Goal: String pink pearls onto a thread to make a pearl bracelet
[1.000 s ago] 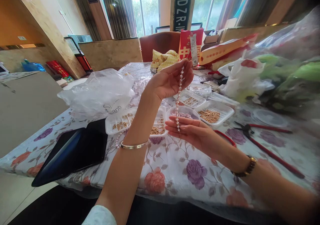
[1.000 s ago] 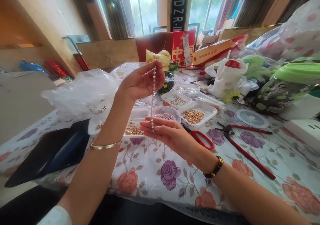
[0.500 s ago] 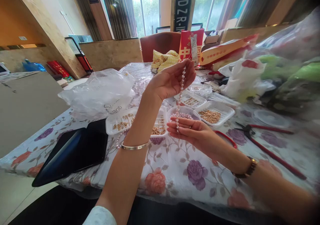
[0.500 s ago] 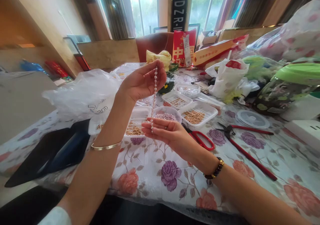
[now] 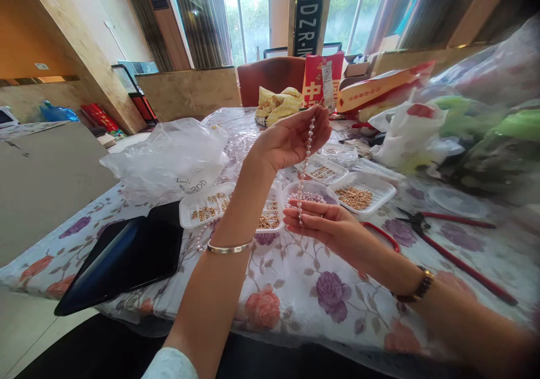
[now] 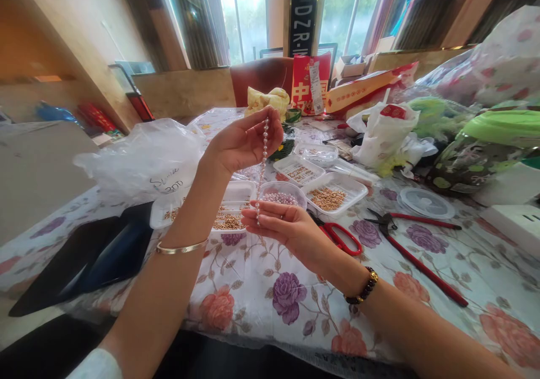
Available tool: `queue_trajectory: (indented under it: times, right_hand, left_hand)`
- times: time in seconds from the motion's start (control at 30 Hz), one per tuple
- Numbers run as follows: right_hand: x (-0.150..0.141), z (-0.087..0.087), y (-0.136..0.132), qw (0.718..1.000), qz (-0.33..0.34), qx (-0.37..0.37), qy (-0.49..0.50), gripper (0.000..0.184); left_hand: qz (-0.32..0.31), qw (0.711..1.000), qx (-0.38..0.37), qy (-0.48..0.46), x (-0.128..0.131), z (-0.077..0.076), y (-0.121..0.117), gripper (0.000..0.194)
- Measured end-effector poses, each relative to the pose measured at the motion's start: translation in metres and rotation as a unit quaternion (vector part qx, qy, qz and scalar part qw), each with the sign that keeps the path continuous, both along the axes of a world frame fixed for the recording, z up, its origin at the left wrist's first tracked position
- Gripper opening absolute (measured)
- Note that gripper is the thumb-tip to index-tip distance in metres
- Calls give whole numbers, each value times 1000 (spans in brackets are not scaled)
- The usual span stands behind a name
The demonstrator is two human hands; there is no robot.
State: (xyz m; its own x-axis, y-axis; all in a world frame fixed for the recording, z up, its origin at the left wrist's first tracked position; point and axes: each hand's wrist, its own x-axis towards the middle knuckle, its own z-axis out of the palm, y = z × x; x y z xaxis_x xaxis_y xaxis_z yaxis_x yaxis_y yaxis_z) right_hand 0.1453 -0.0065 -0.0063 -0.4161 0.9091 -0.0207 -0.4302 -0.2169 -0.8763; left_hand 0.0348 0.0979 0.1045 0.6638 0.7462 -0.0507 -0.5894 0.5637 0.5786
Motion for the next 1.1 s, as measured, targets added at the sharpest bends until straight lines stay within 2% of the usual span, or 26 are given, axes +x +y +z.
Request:
queue_trajectory:
  times: [0.4,0.67,1.1]
  right_hand:
    - [0,-1,0,1000,-9,-20,2,28]
    - [1,0,1,1000,2,14,20,26]
    - [-1,0,-1,1000,5,20,15,22]
  left_hand:
    - [-9,999,-47,-10,3,-1,-1,43]
    - [-11,999,-49,-5,3,-2,-2,43]
    - [-14,998,-53,2,4,-3,0,42]
